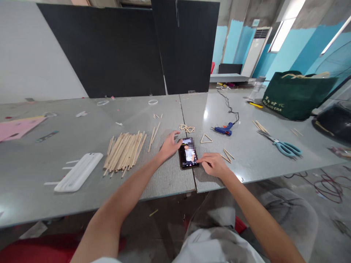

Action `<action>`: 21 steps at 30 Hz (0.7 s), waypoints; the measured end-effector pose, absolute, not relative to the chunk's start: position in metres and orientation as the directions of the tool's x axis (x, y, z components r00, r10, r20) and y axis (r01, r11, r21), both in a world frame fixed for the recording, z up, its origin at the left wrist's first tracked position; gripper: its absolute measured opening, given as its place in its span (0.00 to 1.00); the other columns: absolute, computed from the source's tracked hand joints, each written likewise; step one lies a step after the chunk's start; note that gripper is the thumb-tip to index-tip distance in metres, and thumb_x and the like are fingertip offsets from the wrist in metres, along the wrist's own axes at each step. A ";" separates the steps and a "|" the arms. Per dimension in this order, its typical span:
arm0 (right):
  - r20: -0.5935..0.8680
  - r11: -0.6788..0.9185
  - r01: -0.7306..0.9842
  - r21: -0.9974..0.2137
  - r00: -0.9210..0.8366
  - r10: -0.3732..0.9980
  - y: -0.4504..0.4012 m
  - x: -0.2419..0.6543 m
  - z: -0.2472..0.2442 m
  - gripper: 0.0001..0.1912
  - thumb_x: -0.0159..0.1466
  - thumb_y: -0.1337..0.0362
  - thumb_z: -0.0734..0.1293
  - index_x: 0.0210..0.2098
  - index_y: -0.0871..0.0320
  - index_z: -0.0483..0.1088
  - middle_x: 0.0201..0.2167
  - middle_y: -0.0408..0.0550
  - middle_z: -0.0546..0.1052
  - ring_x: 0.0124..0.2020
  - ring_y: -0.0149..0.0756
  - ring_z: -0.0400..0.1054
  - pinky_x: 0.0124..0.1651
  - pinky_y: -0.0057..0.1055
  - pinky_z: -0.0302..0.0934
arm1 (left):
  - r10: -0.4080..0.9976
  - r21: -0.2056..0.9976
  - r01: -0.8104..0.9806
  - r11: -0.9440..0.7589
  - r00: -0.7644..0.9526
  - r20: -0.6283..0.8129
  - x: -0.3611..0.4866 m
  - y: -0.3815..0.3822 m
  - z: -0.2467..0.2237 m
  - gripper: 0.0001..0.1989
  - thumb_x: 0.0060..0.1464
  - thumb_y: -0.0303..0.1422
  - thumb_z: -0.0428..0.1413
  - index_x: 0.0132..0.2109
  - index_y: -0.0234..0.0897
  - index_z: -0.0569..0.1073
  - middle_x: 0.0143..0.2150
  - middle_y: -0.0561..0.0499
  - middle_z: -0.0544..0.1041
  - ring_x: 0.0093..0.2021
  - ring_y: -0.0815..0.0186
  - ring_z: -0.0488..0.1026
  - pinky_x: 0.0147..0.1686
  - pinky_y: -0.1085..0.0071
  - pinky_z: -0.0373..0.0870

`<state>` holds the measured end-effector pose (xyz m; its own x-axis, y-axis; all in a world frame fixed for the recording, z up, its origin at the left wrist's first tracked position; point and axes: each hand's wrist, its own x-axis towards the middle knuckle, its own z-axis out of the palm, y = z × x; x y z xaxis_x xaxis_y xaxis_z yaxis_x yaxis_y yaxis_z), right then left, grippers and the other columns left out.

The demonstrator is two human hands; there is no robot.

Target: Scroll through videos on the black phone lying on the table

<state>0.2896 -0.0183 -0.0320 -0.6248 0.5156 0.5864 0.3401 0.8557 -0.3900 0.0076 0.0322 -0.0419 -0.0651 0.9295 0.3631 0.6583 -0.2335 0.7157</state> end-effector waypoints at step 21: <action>0.570 0.853 0.338 -0.398 -0.638 0.518 -0.017 0.290 -0.032 0.18 0.66 0.75 0.62 0.39 0.56 0.84 0.28 0.45 0.80 0.28 0.33 0.72 0.33 0.29 0.61 | 0.926 0.698 0.669 -0.254 -0.039 0.375 0.010 0.029 -0.034 0.14 0.61 0.31 0.58 0.54 0.38 0.75 0.58 0.42 0.79 0.61 0.55 0.76 0.66 0.54 0.71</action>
